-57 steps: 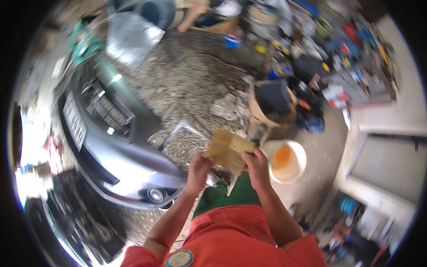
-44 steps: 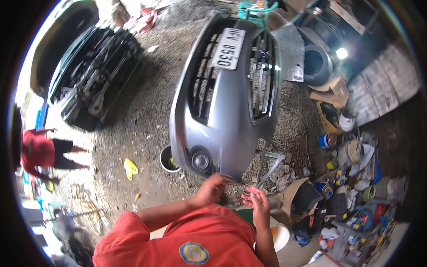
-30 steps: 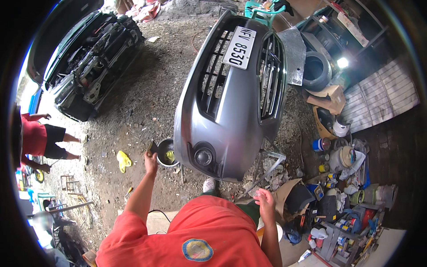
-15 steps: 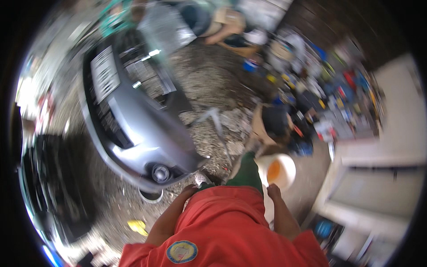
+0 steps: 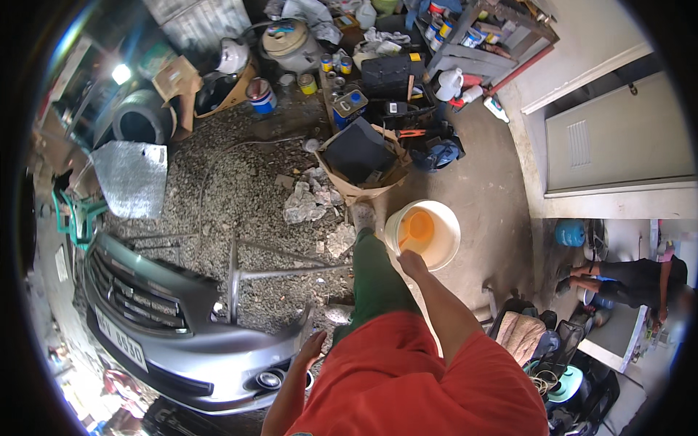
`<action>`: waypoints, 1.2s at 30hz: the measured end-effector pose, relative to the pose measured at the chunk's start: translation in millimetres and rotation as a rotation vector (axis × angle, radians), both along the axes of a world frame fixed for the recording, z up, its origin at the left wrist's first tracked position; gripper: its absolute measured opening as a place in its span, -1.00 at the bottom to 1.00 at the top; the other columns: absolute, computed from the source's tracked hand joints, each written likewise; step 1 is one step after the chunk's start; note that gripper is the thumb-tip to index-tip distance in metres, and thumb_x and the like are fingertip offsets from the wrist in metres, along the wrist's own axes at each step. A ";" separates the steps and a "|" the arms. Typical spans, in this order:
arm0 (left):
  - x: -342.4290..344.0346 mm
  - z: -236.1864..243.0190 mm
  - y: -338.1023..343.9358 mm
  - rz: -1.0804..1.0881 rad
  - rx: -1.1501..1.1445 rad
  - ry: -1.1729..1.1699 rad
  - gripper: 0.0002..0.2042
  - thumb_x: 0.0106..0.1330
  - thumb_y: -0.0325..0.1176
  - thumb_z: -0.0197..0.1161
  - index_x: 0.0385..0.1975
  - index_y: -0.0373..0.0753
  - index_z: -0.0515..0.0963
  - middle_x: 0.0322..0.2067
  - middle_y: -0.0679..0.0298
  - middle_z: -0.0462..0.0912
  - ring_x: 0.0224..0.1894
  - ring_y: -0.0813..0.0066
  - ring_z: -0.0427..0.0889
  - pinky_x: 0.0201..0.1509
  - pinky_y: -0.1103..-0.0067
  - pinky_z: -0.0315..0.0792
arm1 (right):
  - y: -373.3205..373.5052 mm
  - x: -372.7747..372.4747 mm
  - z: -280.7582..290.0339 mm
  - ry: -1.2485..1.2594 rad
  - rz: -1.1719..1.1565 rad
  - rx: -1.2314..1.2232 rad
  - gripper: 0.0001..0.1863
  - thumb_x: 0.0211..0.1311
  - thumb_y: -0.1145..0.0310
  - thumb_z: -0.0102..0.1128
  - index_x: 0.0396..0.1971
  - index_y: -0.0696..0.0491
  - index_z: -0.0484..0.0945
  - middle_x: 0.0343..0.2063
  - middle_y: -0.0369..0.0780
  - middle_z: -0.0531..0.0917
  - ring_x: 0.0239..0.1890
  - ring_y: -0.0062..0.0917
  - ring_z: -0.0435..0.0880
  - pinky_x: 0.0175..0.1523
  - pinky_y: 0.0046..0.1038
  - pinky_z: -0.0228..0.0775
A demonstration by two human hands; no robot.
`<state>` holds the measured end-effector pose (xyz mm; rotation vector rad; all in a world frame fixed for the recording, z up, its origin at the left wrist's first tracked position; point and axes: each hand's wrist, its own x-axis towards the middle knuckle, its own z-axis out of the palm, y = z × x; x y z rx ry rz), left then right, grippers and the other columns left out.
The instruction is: The person selects a sanding block from a box, wets it in a bucket, and sands the surface of a car bumper mounted on a stand. They repeatedly dip the block in water and wipe the surface with a cloth.
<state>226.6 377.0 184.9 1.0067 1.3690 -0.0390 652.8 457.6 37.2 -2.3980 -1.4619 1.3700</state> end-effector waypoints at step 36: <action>262.1 -112.0 235.0 -0.086 0.456 0.255 -0.35 0.32 -0.06 0.27 0.36 -0.17 0.29 0.43 -0.05 0.11 0.45 -0.11 0.10 0.47 0.12 0.10 | 363.7 -19.7 -45.2 0.028 -0.232 0.494 -0.86 0.18 0.39 0.15 -0.45 0.14 0.44 -0.39 -0.04 0.59 -0.29 -0.05 0.60 -0.24 -0.22 0.43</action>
